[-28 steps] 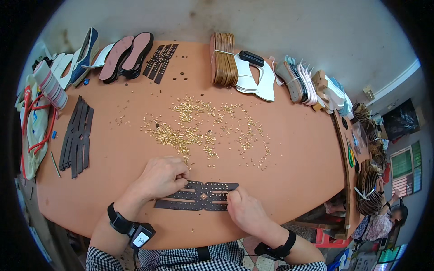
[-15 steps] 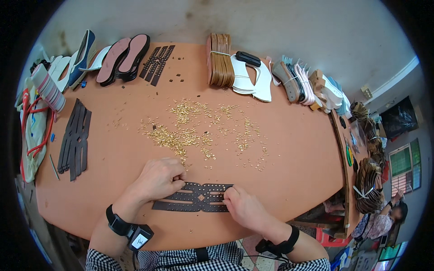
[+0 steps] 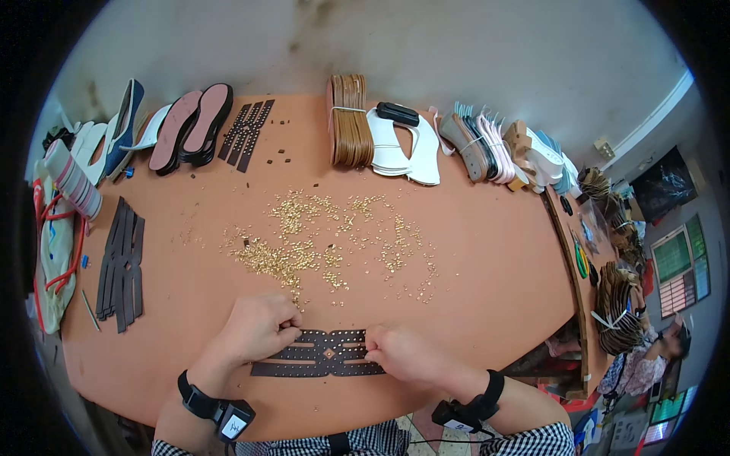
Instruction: The recorder is manually picking up small gold-colored decorative studs and inserting them into pre-punched holes in leather shoe upper components.
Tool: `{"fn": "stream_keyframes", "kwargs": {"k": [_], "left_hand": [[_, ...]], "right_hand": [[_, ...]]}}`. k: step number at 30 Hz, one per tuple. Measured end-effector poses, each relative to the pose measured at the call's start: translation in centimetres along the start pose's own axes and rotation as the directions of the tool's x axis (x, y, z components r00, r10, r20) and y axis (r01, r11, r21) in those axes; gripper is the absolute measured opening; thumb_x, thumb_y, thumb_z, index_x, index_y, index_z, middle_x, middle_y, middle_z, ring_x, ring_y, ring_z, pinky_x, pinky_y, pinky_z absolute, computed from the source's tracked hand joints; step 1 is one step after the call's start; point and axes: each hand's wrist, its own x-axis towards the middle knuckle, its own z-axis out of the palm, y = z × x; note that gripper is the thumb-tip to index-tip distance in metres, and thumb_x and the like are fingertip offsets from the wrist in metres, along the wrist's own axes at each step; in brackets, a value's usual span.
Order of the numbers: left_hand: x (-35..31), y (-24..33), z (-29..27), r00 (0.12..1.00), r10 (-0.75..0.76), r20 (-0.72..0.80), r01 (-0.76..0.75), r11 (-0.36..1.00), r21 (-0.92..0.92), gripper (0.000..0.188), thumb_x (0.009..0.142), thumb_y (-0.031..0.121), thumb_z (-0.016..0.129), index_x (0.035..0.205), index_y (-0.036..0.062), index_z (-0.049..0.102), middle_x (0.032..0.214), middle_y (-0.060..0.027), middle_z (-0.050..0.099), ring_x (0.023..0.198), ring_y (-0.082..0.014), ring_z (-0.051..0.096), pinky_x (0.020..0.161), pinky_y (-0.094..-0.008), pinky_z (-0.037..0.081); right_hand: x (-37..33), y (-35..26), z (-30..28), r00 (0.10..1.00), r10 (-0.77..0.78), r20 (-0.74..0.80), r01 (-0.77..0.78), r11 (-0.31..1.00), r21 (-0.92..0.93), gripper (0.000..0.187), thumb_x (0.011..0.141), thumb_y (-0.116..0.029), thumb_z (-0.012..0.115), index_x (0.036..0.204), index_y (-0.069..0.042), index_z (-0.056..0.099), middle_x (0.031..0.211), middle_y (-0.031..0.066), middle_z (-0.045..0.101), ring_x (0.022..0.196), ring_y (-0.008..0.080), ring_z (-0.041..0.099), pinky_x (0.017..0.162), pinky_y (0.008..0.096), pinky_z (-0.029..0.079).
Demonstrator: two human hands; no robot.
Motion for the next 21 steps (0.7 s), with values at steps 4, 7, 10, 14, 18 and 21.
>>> {"fn": "stream_keyframes", "kwargs": {"k": [4, 7, 10, 14, 18, 21], "left_hand": [[-0.1, 0.2, -0.2, 1.0, -0.014, -0.01, 0.014, 1.0, -0.024, 0.01, 0.07, 0.016, 0.069, 0.075, 0.0091, 0.064, 0.075, -0.005, 0.062, 0.072, -0.0242, 0.062, 0.062, -0.0361, 0.049], [-0.1, 0.3, -0.3, 0.999, -0.037, 0.007, 0.037, 0.998, -0.042, 0.009, 0.07, 0.015, 0.067, 0.076, 0.0099, 0.063, 0.076, -0.0051, 0.062, 0.074, -0.0249, 0.062, 0.063, -0.0375, 0.049], [0.0, 0.3, -0.3, 0.998, -0.048, 0.027, 0.049, 0.998, -0.04, 0.007, 0.071, 0.016, 0.065, 0.076, 0.011, 0.063, 0.076, -0.0053, 0.062, 0.076, -0.0256, 0.062, 0.063, -0.0386, 0.049], [-0.1, 0.1, -0.1, 1.0, -0.018, -0.004, 0.018, 1.0, 0.001, 0.01, 0.07, 0.017, 0.07, 0.075, 0.0102, 0.065, 0.075, -0.0047, 0.062, 0.07, -0.0231, 0.063, 0.06, -0.0348, 0.049], [-0.2, 0.0, -0.2, 1.0, -0.007, -0.01, 0.007, 1.0, -0.01, 0.01, 0.07, 0.017, 0.07, 0.076, 0.0104, 0.065, 0.075, -0.0048, 0.063, 0.07, -0.0232, 0.063, 0.061, -0.0351, 0.049], [-0.1, 0.1, -0.2, 1.0, -0.002, -0.008, 0.002, 1.0, -0.004, 0.01, 0.07, 0.018, 0.069, 0.076, 0.0105, 0.065, 0.075, -0.0048, 0.063, 0.07, -0.0232, 0.063, 0.061, -0.035, 0.049]], "right_hand": [[0.6, -0.5, -0.5, 0.997, 0.033, 0.076, -0.034, 0.999, 0.009, 0.014, 0.084, -0.014, 0.063, 0.086, -0.002, 0.056, 0.08, 0.0166, 0.062, 0.076, 0.035, 0.062, 0.067, 0.0429, 0.048], [0.3, -0.3, 0.0, 1.0, 0.001, 0.014, -0.001, 1.0, -0.018, 0.014, 0.083, -0.013, 0.064, 0.086, -0.002, 0.056, 0.079, 0.016, 0.063, 0.074, 0.0349, 0.062, 0.066, 0.0429, 0.048], [-0.2, 0.2, 1.1, 0.996, -0.024, -0.086, 0.023, 1.0, -0.016, 0.014, 0.083, -0.015, 0.064, 0.086, -0.003, 0.057, 0.078, 0.0143, 0.064, 0.07, 0.0323, 0.062, 0.063, 0.0405, 0.049], [-0.9, 0.2, 0.6, 0.995, 0.006, -0.1, 0.01, 0.987, 0.158, 0.018, 0.087, -0.019, 0.062, 0.089, -0.002, 0.058, 0.079, 0.0152, 0.064, 0.072, 0.0302, 0.063, 0.065, 0.039, 0.05], [0.1, 1.8, 0.5, 0.901, 0.313, -0.301, -0.181, 0.901, 0.395, 0.022, 0.089, -0.025, 0.06, 0.091, -0.002, 0.06, 0.078, 0.0157, 0.064, 0.073, 0.0278, 0.065, 0.066, 0.0373, 0.05], [1.8, 4.2, -1.3, 0.837, 0.177, -0.518, -0.135, 0.984, 0.119, 0.019, 0.09, -0.022, 0.056, 0.092, -0.004, 0.061, 0.084, 0.0177, 0.064, 0.08, 0.0337, 0.064, 0.069, 0.0413, 0.05]]}}
